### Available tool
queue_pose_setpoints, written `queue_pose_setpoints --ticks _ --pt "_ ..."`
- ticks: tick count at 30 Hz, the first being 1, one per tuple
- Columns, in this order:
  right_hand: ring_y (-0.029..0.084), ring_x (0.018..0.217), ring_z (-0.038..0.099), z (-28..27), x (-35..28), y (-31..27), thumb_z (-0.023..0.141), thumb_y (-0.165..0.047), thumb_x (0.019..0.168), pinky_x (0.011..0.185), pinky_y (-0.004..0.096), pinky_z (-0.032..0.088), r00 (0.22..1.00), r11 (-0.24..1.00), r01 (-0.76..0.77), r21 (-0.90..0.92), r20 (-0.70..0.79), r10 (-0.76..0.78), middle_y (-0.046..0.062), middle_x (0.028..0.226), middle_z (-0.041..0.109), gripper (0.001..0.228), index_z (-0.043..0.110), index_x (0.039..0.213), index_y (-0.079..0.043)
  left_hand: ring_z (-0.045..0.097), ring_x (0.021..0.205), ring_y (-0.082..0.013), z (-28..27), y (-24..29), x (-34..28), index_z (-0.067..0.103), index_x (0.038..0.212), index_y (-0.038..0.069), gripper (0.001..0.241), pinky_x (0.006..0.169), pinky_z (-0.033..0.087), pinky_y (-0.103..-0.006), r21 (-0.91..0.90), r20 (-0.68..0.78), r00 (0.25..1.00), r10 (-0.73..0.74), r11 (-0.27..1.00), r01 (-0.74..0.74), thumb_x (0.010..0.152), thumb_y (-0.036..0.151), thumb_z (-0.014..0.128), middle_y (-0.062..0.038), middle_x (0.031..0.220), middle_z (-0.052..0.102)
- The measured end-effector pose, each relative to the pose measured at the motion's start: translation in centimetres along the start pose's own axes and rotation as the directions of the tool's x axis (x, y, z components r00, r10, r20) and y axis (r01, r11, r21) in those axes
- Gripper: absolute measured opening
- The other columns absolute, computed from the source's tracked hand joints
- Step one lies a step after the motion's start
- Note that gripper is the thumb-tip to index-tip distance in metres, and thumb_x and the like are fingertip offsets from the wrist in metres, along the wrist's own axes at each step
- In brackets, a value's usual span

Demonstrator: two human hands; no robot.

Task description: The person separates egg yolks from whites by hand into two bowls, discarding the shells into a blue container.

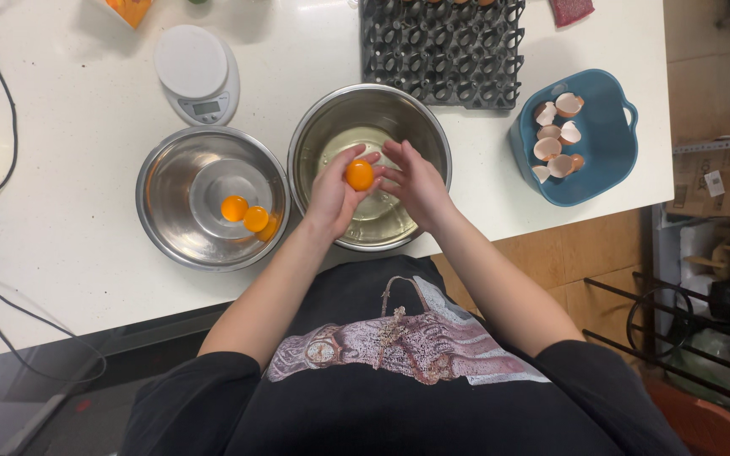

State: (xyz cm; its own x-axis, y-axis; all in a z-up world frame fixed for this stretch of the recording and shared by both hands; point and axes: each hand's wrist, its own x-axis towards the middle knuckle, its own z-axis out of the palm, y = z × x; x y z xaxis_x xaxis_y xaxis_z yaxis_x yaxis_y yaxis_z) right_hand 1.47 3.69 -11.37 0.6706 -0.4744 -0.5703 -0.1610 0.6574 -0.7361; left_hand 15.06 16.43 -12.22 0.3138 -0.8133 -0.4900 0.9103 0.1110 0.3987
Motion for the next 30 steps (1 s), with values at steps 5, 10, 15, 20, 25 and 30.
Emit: queue_pose_setpoints --ticks 5,10,15,20,25,30 --pt "0.014 0.087 0.060 0.1 1.3 -0.5 0.041 -0.052 0.111 0.082 0.032 0.051 0.990 0.996 -0.056 0.064 0.129 0.048 0.008 0.107 0.065 0.061 0.060 0.139 -0.002 0.067 0.113 -0.0290 0.6 -0.3 -0.5 0.056 0.133 -0.001 0.039 0.095 0.058 -0.0417 0.062 0.060 0.996 -0.071 0.996 0.068 0.105 0.026 0.052 -0.022 0.130 0.062" --pt "0.011 0.077 0.061 0.6 2.0 -0.4 0.037 -0.059 0.104 0.070 0.027 0.050 0.960 0.963 -0.270 0.025 0.082 0.267 0.004 0.098 0.071 0.066 0.066 0.127 -0.004 0.066 0.111 -0.0281 1.1 -0.4 -0.9 0.054 0.135 0.001 0.039 0.093 0.056 -0.0435 0.143 0.082 0.986 -0.146 0.981 0.134 0.105 0.025 0.050 -0.019 0.127 0.061" --pt "0.011 0.077 0.059 -1.3 3.4 2.9 0.048 -0.054 0.116 0.072 0.029 0.053 0.957 0.948 -0.256 0.189 0.185 0.222 0.003 0.094 0.063 0.052 0.066 0.121 -0.005 0.065 0.117 -0.0233 0.7 -0.6 -1.1 0.056 0.137 0.000 0.040 0.100 0.055 -0.0388 0.240 0.098 0.990 -0.100 0.968 0.074 0.105 0.024 0.050 -0.015 0.129 0.062" --pt "0.019 0.096 0.068 0.1 2.2 3.0 0.043 -0.051 0.108 0.087 0.041 0.060 0.955 0.931 -0.266 0.249 0.197 0.220 0.008 0.108 0.065 0.051 0.059 0.120 -0.005 0.065 0.114 -0.0194 0.9 -1.0 -0.7 0.058 0.135 0.002 0.040 0.095 0.053 -0.0349 0.406 0.007 1.000 -0.005 0.914 0.002 0.102 0.023 0.053 -0.012 0.122 0.067" --pt "0.026 0.110 0.068 1.3 1.3 2.0 0.038 -0.052 0.106 0.094 0.046 0.059 0.959 0.930 -0.256 0.264 0.187 0.211 0.013 0.120 0.065 0.052 0.055 0.124 -0.006 0.066 0.115 -0.0187 0.7 -1.4 -0.2 0.060 0.133 0.000 0.037 0.097 0.053 -0.0310 0.452 0.064 0.990 0.129 0.880 -0.144 0.103 0.021 0.056 -0.012 0.120 0.070" --pt "0.026 0.112 0.069 1.2 1.3 2.0 0.035 -0.053 0.104 0.096 0.048 0.060 0.964 0.933 -0.259 0.249 0.133 0.232 0.013 0.122 0.065 0.056 0.057 0.125 -0.005 0.066 0.120 -0.0179 0.5 -1.1 -0.3 0.061 0.130 0.001 0.033 0.103 0.052 -0.0314 0.401 0.062 0.972 0.227 0.886 -0.233 0.103 0.019 0.056 -0.010 0.124 0.070"
